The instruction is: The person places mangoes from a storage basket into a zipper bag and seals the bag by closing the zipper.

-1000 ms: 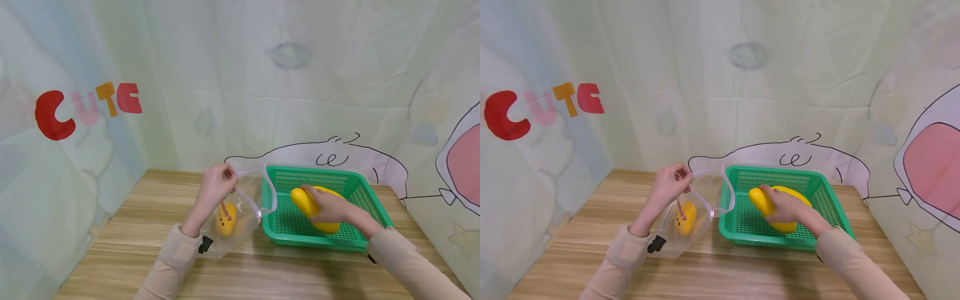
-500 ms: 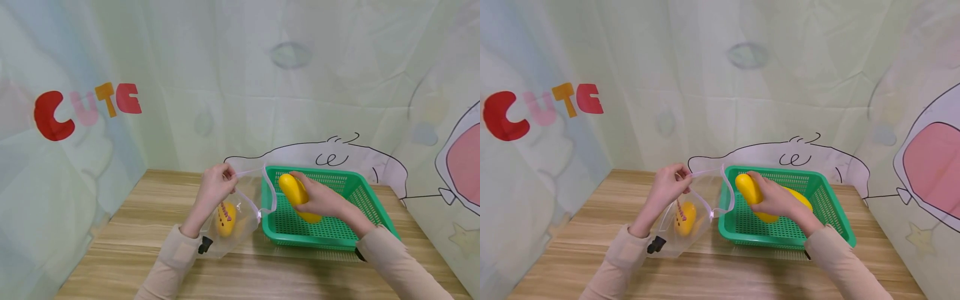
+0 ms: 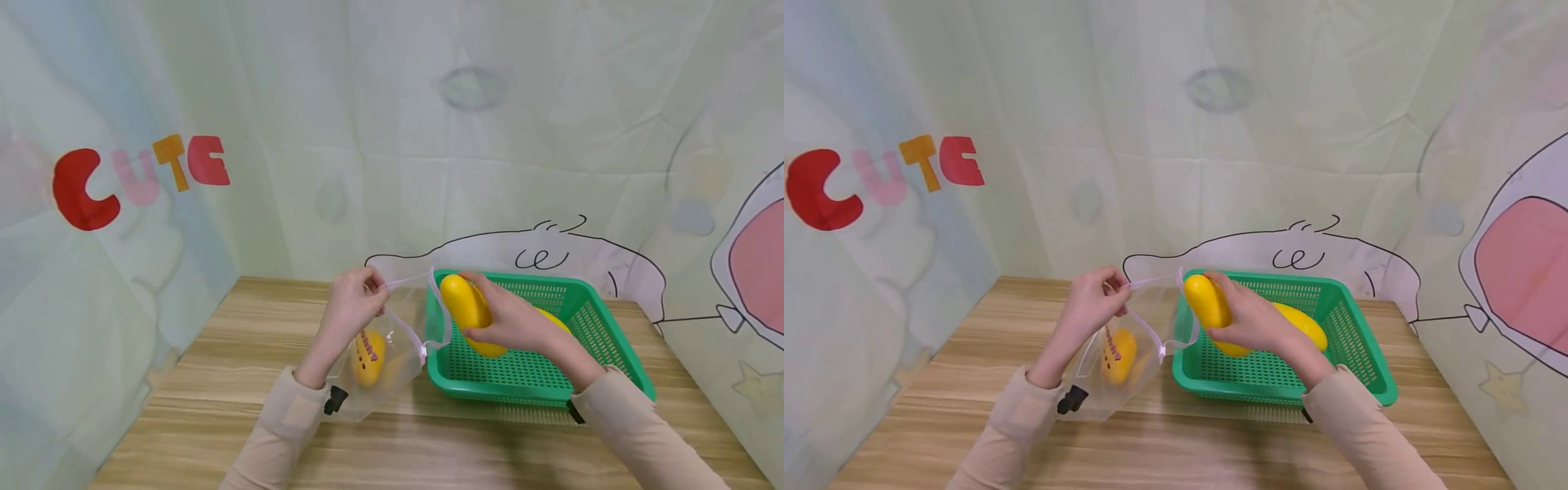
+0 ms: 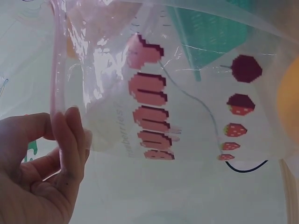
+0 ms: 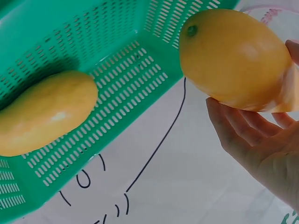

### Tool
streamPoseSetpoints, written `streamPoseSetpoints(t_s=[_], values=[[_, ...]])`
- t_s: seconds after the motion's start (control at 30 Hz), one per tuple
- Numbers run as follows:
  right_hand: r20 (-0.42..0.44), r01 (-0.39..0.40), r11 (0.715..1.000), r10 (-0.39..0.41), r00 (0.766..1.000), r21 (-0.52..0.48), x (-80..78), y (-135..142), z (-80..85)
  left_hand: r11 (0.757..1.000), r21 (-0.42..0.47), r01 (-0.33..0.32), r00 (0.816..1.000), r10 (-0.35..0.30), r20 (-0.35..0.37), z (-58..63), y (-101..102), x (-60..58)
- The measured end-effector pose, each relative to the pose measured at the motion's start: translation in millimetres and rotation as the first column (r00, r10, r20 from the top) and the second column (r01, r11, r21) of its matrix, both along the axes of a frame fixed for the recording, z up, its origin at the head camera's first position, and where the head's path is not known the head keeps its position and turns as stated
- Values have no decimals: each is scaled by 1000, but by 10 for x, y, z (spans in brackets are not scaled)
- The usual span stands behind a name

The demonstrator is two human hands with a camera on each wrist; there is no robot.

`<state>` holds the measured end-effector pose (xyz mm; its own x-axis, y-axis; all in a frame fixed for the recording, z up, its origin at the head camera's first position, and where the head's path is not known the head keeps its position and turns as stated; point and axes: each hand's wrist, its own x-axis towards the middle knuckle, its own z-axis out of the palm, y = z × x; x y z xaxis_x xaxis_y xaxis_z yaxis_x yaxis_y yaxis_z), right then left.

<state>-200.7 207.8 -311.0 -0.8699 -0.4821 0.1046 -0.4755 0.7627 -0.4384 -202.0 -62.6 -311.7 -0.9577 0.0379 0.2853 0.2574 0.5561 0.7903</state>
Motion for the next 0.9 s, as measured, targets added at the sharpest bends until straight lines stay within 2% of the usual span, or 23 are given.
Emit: streamPoseSetpoints(t_s=[0.2, 0.67, 0.9], values=[[-28, -12, 1000, 12, 1000, -21, 25, -79, 51, 1000, -10, -4, 1000, 4, -2, 3, 2, 5], [-23, -32, 997, 30, 999, -65, 66, -236, 131, 1000, -16, 4, 1000, -4, -2, 5, 18, 10], [-63, -50, 992, 43, 997, -115, 50, -311, 161, 1000, -24, 9, 1000, -9, 4, 3, 33, 21]])
